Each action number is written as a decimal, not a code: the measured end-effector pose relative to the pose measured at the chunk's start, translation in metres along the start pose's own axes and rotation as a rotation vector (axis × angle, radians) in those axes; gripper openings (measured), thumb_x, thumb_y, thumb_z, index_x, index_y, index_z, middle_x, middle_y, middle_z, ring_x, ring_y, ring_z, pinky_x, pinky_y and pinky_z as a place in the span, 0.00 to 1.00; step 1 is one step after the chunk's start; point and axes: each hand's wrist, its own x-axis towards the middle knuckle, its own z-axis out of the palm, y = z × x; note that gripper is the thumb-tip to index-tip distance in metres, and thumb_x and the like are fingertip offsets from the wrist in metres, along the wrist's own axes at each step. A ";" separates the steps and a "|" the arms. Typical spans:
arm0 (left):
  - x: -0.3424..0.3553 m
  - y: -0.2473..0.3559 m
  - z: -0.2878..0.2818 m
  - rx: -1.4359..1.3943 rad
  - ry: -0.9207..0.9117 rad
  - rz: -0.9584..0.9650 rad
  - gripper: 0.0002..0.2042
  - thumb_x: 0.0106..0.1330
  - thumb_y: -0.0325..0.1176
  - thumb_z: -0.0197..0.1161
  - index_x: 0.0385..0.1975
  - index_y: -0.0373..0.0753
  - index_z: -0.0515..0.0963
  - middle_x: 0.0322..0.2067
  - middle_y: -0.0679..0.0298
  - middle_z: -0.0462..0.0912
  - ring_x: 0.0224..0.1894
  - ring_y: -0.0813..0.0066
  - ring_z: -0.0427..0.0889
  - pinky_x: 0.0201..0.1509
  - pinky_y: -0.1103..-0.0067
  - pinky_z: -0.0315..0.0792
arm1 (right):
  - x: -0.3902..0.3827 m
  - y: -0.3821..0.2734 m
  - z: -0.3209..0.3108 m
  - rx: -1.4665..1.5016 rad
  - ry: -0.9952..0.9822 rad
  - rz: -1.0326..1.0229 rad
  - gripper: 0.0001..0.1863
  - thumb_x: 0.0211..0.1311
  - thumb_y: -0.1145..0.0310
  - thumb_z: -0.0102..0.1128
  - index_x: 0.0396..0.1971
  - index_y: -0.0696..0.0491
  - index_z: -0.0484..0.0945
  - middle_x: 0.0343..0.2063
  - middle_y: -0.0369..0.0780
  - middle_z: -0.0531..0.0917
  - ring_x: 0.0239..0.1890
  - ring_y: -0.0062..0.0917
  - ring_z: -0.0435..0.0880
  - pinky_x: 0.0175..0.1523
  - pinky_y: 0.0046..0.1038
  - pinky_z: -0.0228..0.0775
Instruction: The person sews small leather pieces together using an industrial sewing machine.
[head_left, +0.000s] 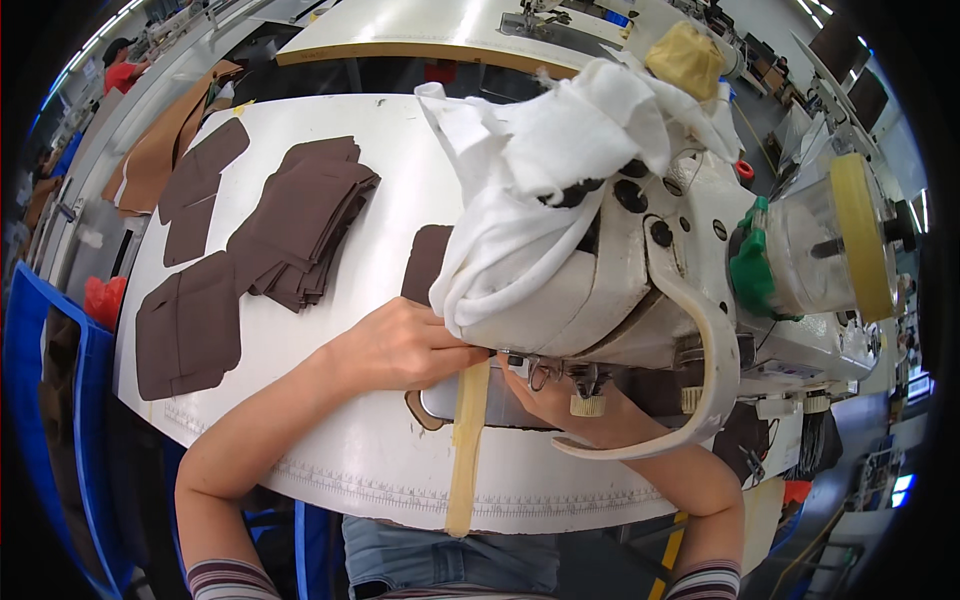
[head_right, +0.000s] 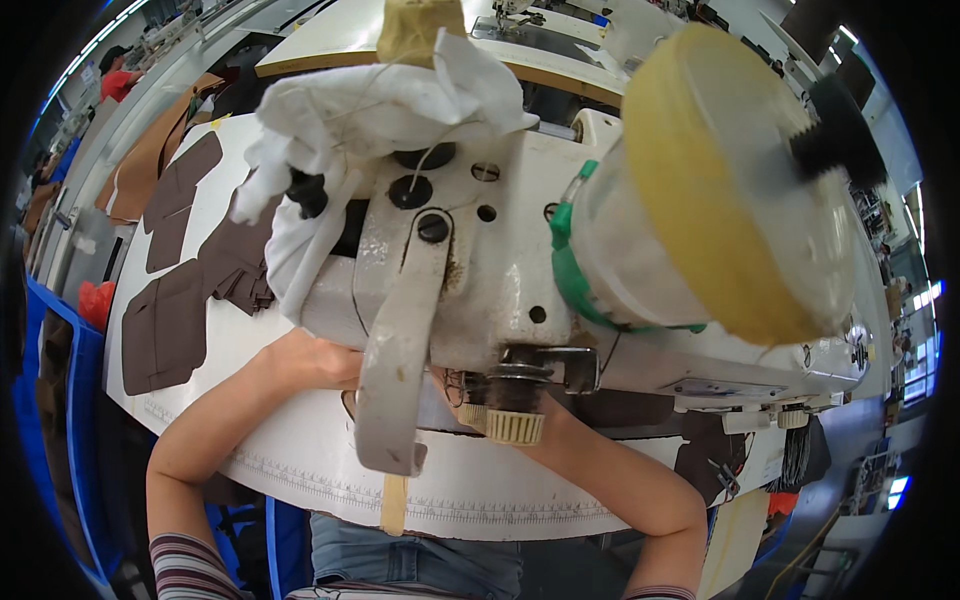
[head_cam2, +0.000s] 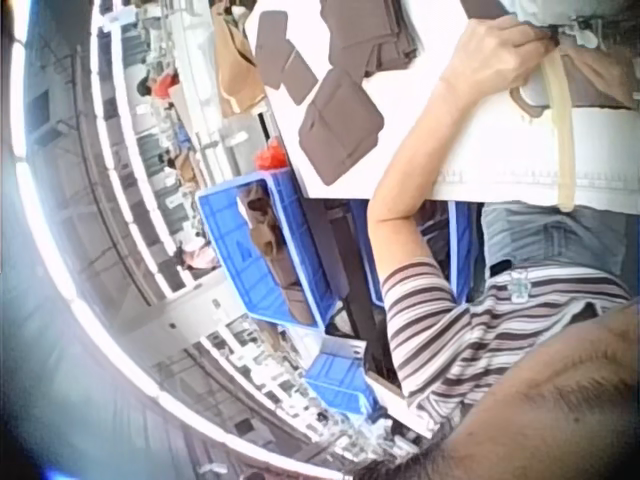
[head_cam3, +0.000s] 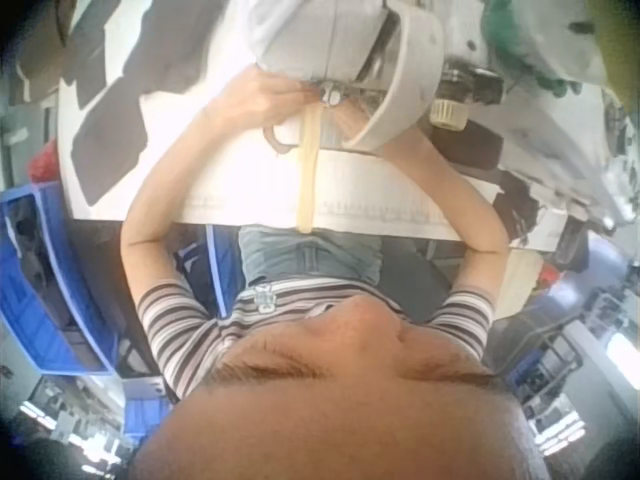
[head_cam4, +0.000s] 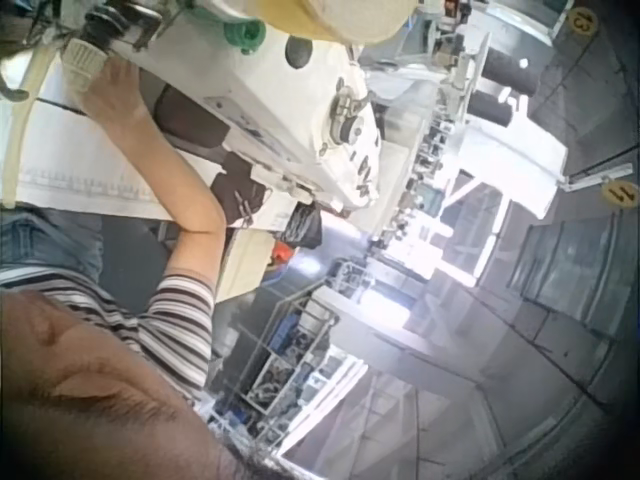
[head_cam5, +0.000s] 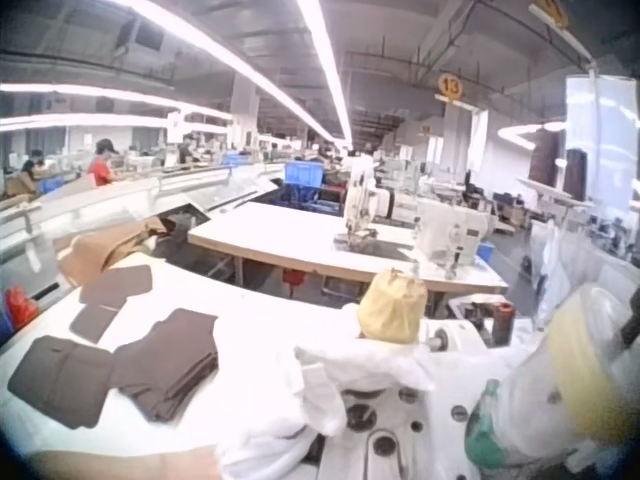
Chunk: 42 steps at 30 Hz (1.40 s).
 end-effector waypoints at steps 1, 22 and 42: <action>0.000 -0.002 0.002 -0.005 0.004 -0.030 0.14 0.47 0.25 0.63 0.36 0.37 0.82 0.29 0.68 0.83 0.28 0.72 0.81 0.28 0.79 0.77 | -0.001 0.001 0.001 -0.009 -0.010 0.001 0.16 0.55 0.66 0.63 0.44 0.51 0.80 0.30 0.33 0.82 0.32 0.23 0.84 0.38 0.29 0.77; -0.014 0.008 0.006 0.074 -0.201 -0.504 0.12 0.55 0.23 0.66 0.39 0.41 0.85 0.22 0.57 0.79 0.23 0.62 0.77 0.26 0.71 0.71 | -0.086 0.010 -0.087 0.366 -0.085 0.454 0.12 0.46 0.72 0.64 0.35 0.55 0.81 0.25 0.34 0.78 0.27 0.24 0.80 0.33 0.25 0.73; 0.030 -0.039 0.013 0.305 0.399 -0.737 0.08 0.62 0.27 0.59 0.39 0.37 0.74 0.30 0.52 0.81 0.32 0.50 0.81 0.36 0.68 0.74 | -0.118 0.054 -0.107 0.488 -0.091 0.665 0.06 0.50 0.72 0.68 0.30 0.54 0.84 0.38 0.41 0.86 0.39 0.34 0.86 0.41 0.31 0.80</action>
